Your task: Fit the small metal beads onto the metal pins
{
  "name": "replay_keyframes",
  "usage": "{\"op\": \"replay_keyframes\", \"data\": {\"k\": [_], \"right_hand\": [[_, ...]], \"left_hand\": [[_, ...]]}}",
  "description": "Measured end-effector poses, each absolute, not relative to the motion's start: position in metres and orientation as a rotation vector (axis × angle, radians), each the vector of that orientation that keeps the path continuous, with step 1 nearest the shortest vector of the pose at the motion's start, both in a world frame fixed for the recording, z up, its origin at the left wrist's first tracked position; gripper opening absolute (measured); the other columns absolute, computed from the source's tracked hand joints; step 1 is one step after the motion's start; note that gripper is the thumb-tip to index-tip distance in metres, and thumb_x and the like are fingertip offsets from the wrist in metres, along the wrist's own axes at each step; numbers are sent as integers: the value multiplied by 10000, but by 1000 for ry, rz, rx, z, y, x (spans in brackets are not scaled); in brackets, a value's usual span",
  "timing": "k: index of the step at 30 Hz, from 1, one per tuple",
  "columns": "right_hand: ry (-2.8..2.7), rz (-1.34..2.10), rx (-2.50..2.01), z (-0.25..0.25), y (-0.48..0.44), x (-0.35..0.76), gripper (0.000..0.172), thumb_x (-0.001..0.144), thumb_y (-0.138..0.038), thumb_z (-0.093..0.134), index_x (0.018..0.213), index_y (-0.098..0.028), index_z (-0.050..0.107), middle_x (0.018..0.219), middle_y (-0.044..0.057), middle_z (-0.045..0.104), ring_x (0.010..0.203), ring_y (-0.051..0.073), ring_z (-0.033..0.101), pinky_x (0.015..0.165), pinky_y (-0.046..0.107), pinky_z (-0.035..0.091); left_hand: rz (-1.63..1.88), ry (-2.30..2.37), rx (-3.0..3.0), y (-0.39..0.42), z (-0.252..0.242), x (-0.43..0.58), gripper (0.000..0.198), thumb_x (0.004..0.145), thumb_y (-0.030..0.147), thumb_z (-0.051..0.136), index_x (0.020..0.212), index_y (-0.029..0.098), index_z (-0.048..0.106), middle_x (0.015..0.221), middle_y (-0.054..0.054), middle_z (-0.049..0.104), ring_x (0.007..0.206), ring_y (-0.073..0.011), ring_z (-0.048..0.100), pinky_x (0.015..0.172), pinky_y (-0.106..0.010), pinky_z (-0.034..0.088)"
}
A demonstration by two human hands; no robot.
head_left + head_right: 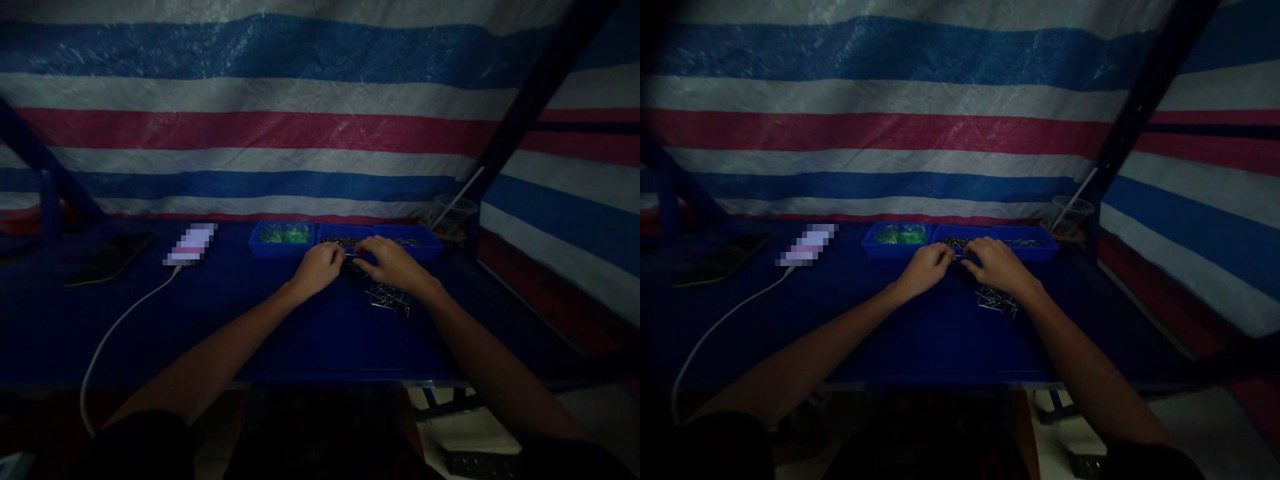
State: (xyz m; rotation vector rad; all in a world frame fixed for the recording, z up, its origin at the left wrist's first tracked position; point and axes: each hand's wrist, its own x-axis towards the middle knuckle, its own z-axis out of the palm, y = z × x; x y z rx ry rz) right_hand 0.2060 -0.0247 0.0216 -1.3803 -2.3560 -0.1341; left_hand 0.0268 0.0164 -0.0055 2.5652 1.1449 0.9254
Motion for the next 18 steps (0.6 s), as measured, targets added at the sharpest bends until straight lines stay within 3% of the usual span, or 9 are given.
{"op": "replay_keyframes", "data": {"k": [7, 11, 15, 18], "right_hand": [[-2150, -330, -1320, 38, -28, 215, 218, 912, -276, 412, 846, -175, 594, 845, 73, 643, 791, 187, 561, 747, 316, 399], [-1735, -529, -1441, 46, -18, 253, 259, 913, -312, 375, 873, -183, 597, 843, 84, 627, 796, 205, 558, 752, 339, 421], [-1715, -600, -1792, 30, -1, 281, 305, 863, -374, 469, 989, -142, 623, 963, 153, 613, 941, 295, 529, 806, 428, 416], [-1801, -546, -1883, 19, 4, 277, 378, 849, -398, 496, 1069, -116, 619, 1050, 181, 590, 1018, 340, 502, 837, 484, 413]], "left_hand": [[954, 1040, 2282, 15, -1, 26, 374, 954, 328, 361, 777, 141, 632, 655, -15, 612, 621, -133, 566, 607, -258, 420], [818, 950, 2478, -1, -10, 34, 279, 907, 370, 470, 861, 152, 638, 775, -32, 629, 704, -150, 577, 637, -271, 448], [650, 746, 2774, -13, -19, 44, 244, 888, 210, 488, 1102, 192, 604, 1028, -56, 612, 946, -183, 566, 821, -315, 460], [464, 649, 2938, -11, -19, 44, 328, 867, 81, 450, 1113, 232, 606, 1080, -37, 608, 1012, -191, 532, 861, -330, 435]]}}
